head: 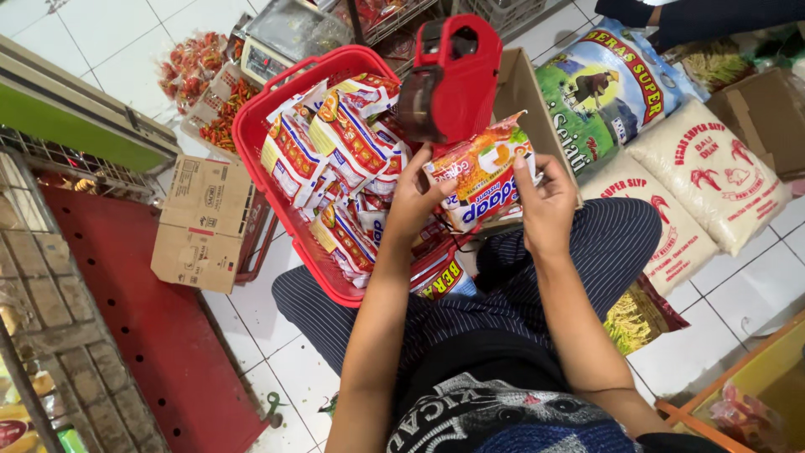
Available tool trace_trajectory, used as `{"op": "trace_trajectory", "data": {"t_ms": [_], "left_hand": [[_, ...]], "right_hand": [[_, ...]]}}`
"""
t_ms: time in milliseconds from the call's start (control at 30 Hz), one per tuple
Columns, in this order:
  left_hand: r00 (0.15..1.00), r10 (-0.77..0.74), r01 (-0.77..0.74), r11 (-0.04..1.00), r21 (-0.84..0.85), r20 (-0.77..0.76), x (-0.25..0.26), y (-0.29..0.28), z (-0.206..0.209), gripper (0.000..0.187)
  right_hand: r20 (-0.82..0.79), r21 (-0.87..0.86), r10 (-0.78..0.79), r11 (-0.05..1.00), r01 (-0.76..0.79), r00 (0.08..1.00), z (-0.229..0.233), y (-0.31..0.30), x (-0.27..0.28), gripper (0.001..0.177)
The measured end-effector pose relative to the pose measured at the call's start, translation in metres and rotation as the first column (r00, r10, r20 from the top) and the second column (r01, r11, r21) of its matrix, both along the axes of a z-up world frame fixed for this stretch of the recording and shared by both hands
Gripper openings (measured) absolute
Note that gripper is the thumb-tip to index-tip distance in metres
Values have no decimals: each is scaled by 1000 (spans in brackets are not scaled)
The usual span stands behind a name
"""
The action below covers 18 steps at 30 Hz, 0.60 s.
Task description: The person sits on the floor and repeatedly picks up packets of instant noodles from a red basket. They use a handheld red barcode scanner to scan each packet and then place the scanned items into a cardboard box.
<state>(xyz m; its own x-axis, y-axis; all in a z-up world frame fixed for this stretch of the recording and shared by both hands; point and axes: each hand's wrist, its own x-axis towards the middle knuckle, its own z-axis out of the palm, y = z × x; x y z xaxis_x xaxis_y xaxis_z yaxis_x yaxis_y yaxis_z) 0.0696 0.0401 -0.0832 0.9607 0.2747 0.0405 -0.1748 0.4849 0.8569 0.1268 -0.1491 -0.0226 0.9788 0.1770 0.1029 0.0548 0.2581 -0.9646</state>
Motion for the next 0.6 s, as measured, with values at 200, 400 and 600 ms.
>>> {"op": "trace_trajectory", "data": {"t_ms": [200,400,600], "left_hand": [[1000,19,-21,989,-143,-16,-5,-1,27,70],[994,103,-101,993,58,-29,-11,3,37,65],[990,138,-138,966,220,14,4,-5,32,54]], "right_hand": [[-356,493,295,865,-91,887,-17,-6,8,43],[-431,587,395,806,-80,811,-17,-1,2,65],[-148,488,622,722,-490,769,3,-13,-3,79]]}}
